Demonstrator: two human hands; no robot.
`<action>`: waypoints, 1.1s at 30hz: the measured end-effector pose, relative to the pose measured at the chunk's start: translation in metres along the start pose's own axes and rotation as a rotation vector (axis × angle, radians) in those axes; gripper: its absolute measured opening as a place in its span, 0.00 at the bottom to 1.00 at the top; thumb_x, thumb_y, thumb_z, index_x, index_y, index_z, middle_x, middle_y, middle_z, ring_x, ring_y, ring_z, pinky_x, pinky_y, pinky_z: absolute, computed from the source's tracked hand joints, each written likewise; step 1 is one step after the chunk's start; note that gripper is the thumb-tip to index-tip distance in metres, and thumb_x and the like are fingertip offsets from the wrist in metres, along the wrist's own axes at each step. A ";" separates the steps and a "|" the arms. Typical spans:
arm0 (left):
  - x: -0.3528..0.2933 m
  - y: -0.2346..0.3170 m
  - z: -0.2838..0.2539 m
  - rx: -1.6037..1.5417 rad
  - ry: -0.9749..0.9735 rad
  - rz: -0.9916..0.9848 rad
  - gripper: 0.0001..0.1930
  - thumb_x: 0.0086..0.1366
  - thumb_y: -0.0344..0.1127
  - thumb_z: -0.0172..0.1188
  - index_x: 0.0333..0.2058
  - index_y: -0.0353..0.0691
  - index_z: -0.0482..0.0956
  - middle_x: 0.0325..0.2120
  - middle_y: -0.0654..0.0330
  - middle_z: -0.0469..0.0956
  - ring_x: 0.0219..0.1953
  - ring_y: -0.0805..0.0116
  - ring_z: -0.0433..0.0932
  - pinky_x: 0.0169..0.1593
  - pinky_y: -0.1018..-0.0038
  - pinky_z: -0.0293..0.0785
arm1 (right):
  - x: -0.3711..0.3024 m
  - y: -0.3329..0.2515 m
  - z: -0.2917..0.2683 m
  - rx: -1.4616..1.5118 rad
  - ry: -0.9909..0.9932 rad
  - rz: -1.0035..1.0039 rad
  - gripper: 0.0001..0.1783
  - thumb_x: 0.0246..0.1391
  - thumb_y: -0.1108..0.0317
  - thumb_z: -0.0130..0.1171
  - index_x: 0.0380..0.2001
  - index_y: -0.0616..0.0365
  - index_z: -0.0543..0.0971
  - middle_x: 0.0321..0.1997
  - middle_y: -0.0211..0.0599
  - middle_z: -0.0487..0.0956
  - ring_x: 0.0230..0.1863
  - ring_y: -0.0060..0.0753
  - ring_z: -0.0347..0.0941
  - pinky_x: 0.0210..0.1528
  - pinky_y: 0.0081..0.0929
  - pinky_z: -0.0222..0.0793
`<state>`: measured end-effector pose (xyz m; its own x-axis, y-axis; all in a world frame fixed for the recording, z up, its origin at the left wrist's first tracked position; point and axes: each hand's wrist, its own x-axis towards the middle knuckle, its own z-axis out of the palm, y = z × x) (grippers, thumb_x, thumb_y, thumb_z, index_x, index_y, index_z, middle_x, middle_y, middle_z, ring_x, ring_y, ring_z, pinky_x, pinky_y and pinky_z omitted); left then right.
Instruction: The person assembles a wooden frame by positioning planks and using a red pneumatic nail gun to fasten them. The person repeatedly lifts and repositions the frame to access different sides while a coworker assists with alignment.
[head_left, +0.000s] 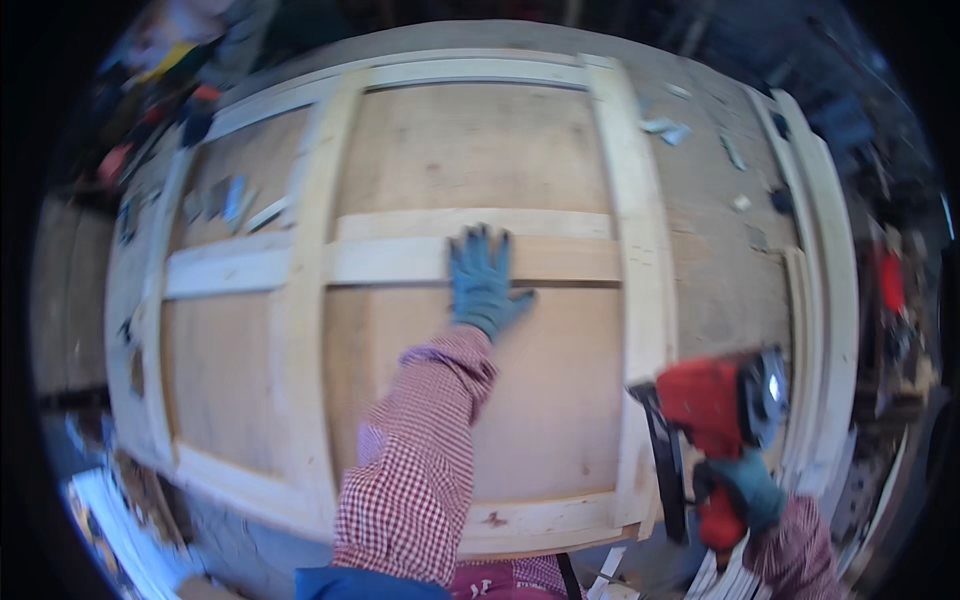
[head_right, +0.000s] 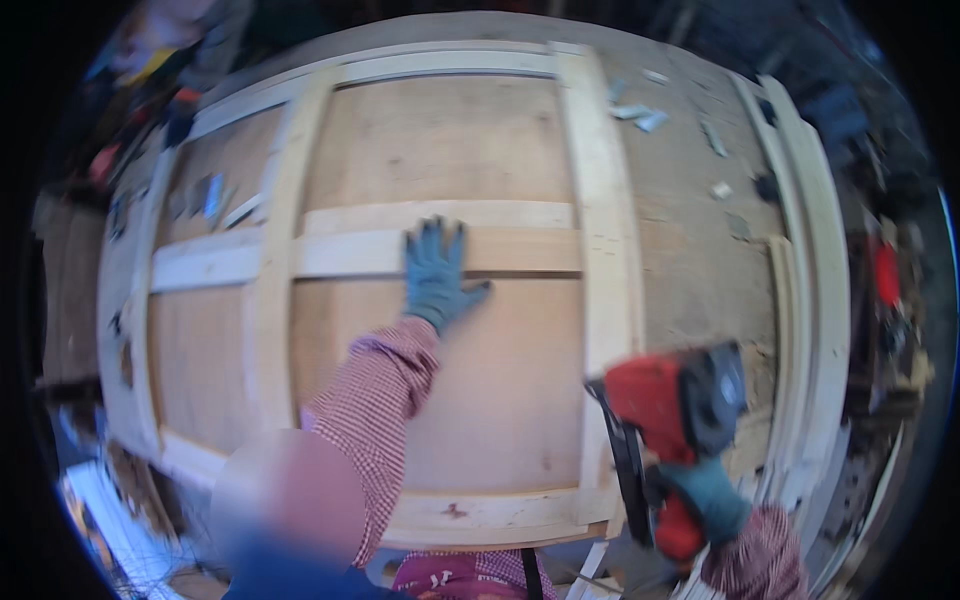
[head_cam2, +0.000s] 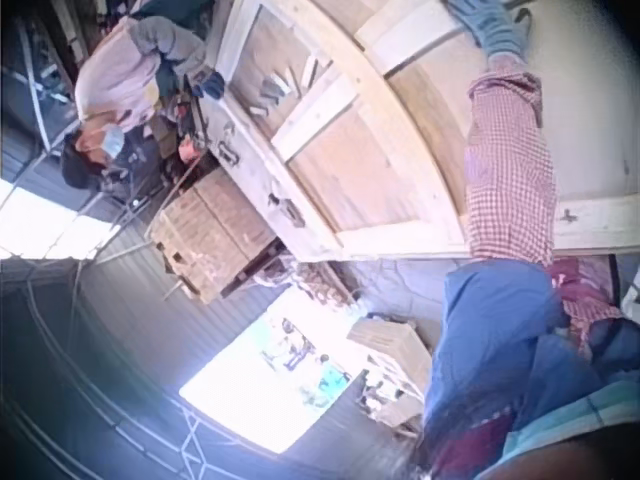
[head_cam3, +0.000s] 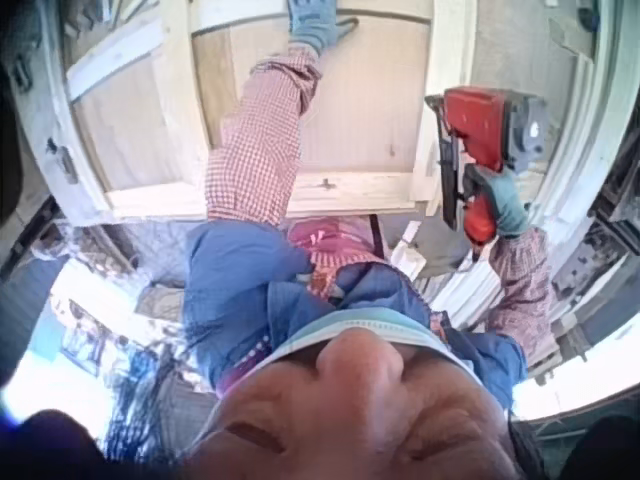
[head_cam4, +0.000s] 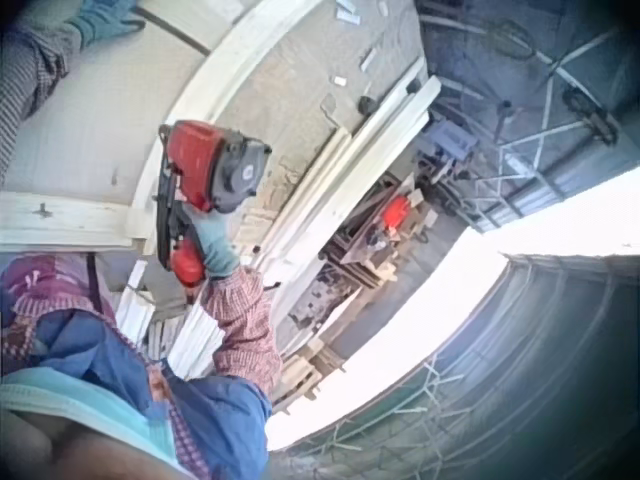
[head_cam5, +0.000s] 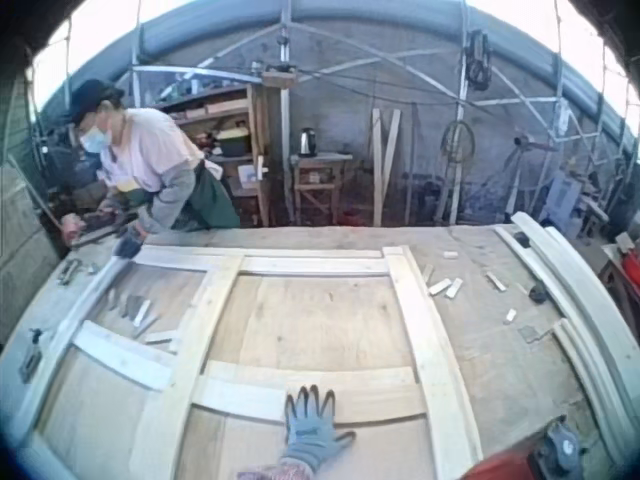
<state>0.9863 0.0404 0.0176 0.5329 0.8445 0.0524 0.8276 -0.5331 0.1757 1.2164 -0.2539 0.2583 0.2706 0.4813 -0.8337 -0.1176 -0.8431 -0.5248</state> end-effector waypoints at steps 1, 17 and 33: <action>-0.028 0.001 0.001 -0.053 0.058 0.074 0.51 0.49 0.64 0.60 0.66 0.41 0.53 0.67 0.46 0.48 0.70 0.46 0.43 0.68 0.42 0.31 | -0.017 0.018 0.005 0.109 -0.001 0.099 0.13 0.47 0.76 0.57 0.38 0.69 0.73 0.20 0.41 0.76 0.21 0.33 0.74 0.24 0.28 0.71; -0.311 -0.210 -0.056 0.014 -0.107 -0.591 0.55 0.46 0.64 0.64 0.68 0.53 0.47 0.66 0.36 0.42 0.66 0.34 0.46 0.64 0.45 0.43 | -0.042 -0.006 0.189 -0.123 -0.173 -0.121 0.05 0.46 0.73 0.59 0.21 0.64 0.76 0.18 0.36 0.75 0.19 0.27 0.72 0.24 0.25 0.67; -0.304 -0.216 -0.067 -0.229 -0.126 -0.593 0.50 0.46 0.58 0.66 0.67 0.53 0.54 0.66 0.33 0.40 0.66 0.33 0.44 0.63 0.42 0.43 | 0.149 -0.190 0.432 -0.134 -0.200 -0.368 0.09 0.47 0.68 0.58 0.25 0.64 0.75 0.16 0.37 0.74 0.14 0.30 0.69 0.17 0.27 0.68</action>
<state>0.6339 -0.0984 0.0299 0.0253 0.9725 -0.2316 0.9367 0.0578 0.3452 0.8663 0.0818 0.1600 0.0792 0.7812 -0.6192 0.0801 -0.6242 -0.7772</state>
